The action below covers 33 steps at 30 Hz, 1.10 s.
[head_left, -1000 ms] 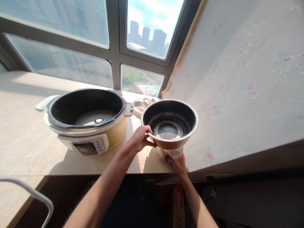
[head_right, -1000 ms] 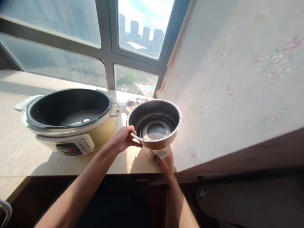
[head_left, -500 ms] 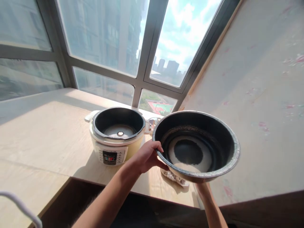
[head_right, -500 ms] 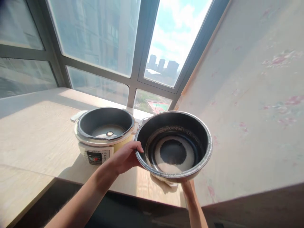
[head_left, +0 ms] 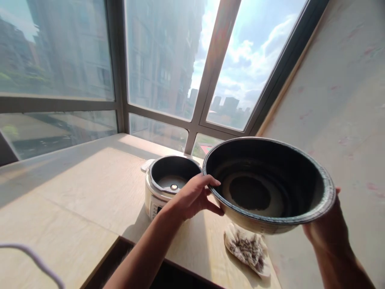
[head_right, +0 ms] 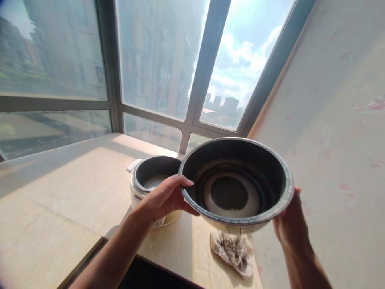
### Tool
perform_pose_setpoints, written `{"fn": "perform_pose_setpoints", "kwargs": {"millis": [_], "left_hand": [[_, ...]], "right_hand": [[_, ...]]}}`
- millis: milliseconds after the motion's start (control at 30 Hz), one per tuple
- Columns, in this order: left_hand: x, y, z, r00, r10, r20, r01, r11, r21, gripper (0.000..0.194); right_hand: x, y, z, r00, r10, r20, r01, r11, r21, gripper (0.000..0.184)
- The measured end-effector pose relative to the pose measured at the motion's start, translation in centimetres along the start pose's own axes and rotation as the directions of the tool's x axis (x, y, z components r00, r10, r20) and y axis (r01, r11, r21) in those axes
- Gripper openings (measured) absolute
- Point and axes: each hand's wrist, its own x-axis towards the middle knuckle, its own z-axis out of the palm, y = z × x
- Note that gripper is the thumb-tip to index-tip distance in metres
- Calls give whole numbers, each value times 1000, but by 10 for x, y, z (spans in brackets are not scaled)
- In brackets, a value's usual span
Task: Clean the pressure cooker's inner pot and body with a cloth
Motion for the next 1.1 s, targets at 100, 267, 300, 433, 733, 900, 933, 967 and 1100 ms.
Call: {"fn": "perform_pose_setpoints", "kwargs": {"millis": [100, 267, 300, 433, 733, 900, 933, 967, 1100], "left_hand": [[-5, 19, -9, 979, 141, -149, -116, 980, 161, 39], [-11, 55, -39, 808, 490, -328, -342, 842, 418, 29], [-13, 63, -46, 758, 566, -323, -397, 794, 460, 28], [-17, 88, -74, 636, 708, -307, -488, 677, 551, 24], [-19, 75, -115, 416, 795, -443, -483, 605, 633, 15], [-12, 68, -140, 436, 777, -453, -433, 623, 652, 21], [-11, 67, -145, 444, 773, -454, -421, 627, 655, 22], [-9, 66, -149, 451, 768, -455, -410, 631, 659, 23], [-5, 62, -161, 462, 749, -474, -381, 651, 657, 25]], "right_hand": [[13, -14, 45, 999, -11, 48, 4, 989, 149, 60], [25, -21, 111, 993, 32, 118, -66, 953, 297, 73], [28, -19, 123, 992, 41, 119, -77, 945, 317, 69], [39, -1, 169, 988, 93, 125, -136, 906, 400, 52], [22, 50, 230, 976, 205, 67, -210, 824, 527, 37], [13, 62, 237, 960, 252, 123, -278, 805, 525, 39], [12, 65, 238, 956, 261, 133, -292, 806, 515, 41], [10, 68, 238, 952, 273, 138, -305, 808, 505, 43], [3, 81, 237, 937, 324, 135, -347, 804, 482, 48]]}}
